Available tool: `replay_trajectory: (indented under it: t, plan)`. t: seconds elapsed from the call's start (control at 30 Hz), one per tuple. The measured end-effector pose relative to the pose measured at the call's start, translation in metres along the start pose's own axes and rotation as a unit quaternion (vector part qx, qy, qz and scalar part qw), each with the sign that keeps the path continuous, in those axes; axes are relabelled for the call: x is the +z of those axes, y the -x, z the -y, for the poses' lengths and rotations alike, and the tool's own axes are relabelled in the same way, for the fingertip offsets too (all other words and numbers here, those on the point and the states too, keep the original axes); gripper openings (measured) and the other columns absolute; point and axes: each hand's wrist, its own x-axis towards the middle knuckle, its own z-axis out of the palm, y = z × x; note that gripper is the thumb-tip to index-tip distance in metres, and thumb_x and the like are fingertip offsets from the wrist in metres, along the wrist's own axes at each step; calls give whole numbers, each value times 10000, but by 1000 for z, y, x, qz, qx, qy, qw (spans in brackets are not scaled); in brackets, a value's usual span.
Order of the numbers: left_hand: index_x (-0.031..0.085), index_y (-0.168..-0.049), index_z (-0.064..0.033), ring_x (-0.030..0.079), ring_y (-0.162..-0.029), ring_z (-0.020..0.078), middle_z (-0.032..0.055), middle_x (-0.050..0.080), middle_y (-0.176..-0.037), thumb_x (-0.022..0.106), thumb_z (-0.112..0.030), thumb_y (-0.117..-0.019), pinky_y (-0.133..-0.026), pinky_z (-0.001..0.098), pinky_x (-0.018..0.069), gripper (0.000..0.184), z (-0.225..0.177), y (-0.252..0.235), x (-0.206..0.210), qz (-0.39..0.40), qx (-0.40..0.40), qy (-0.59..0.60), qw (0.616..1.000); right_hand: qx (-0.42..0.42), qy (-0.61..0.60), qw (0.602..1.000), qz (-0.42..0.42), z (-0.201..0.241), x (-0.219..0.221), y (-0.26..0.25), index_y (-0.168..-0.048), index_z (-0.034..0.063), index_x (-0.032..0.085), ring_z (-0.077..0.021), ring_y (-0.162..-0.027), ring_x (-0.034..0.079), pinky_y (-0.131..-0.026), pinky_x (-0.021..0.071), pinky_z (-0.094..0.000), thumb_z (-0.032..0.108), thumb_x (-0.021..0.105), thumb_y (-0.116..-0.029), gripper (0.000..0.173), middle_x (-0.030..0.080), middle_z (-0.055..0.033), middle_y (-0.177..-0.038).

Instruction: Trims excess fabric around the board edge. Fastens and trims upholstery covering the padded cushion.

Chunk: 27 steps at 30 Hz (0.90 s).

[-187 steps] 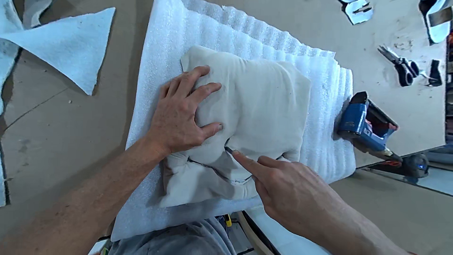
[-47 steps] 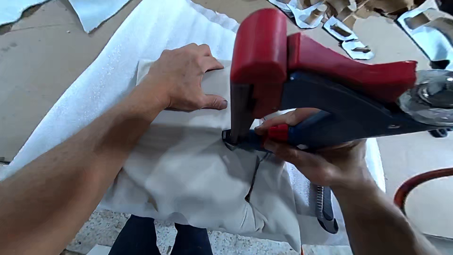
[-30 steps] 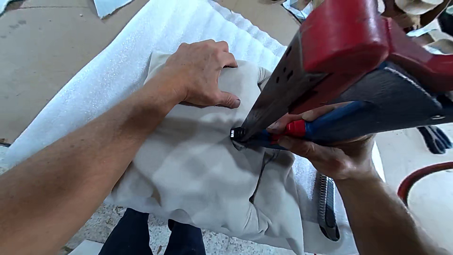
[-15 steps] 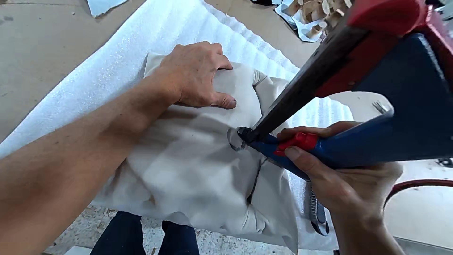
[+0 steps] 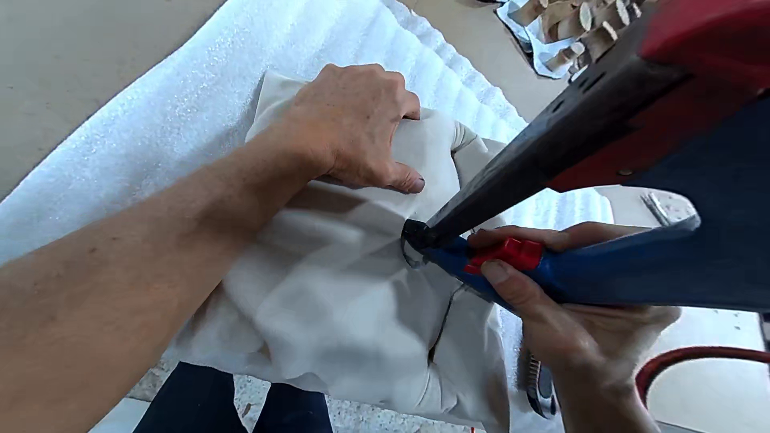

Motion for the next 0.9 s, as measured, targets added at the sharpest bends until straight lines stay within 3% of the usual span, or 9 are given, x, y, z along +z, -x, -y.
replay_trajectory:
  t: [0.13, 0.27, 0.53, 0.67, 0.8, 0.9]
  plan:
    - [681, -1193, -165, 640, -1039, 320, 100, 652, -1089, 631, -793, -741, -765, 557, 474, 775, 0, -2, 1, 4, 2, 4, 1000, -4, -21, 999, 23, -6, -5, -5, -1204, 243, 595, -174, -1002, 750, -870, 644, -318, 136, 792, -862, 409, 762, 25, -1119]
    - [683, -1207, -192, 641, -1065, 301, 74, 661, -1110, 619, -797, -725, -783, 556, 481, 776, 3, -4, 4, -5, 9, 7, 1000, -22, -39, 998, 46, -9, -7, -10, -1229, 237, 611, -160, -1044, 737, -903, 634, -313, 119, 796, -866, 424, 753, 38, -1155]
    - [694, -1210, -177, 637, -1053, 294, 73, 662, -1109, 679, -746, -735, -796, 551, 473, 741, -1, 1, -2, 2, -3, 22, 1000, -25, -51, 996, 72, -11, -9, -13, -1224, 233, 608, -155, -998, 734, -870, 633, -302, 90, 774, -874, 414, 746, 33, -1116]
    - [689, -1231, -194, 636, -1076, 286, 59, 659, -1145, 605, -819, -735, -781, 550, 486, 803, 6, -2, 5, -19, 23, 12, 999, 19, -8, 1000, 12, 6, -7, -3, -1183, 183, 597, -209, -993, 747, -875, 646, -366, 100, 794, -850, 395, 757, -11, -1107]
    - [663, -1339, -228, 610, -1151, 258, 43, 643, -1243, 541, -823, -787, -844, 537, 487, 820, 10, -4, 9, -13, 19, 19, 1000, 46, 60, 993, -91, 21, 11, 11, -1120, 157, 592, -195, -940, 761, -838, 662, -373, 98, 793, -831, 357, 769, 0, -1039]
    - [679, -1294, -206, 627, -1145, 294, 75, 664, -1205, 487, -793, -843, -832, 569, 483, 765, 9, -4, 8, -18, 2, 21, 1000, 39, 81, 990, -111, 25, 20, 13, -1126, 129, 589, -203, -941, 761, -831, 664, -377, 93, 798, -831, 363, 769, -15, -1042]
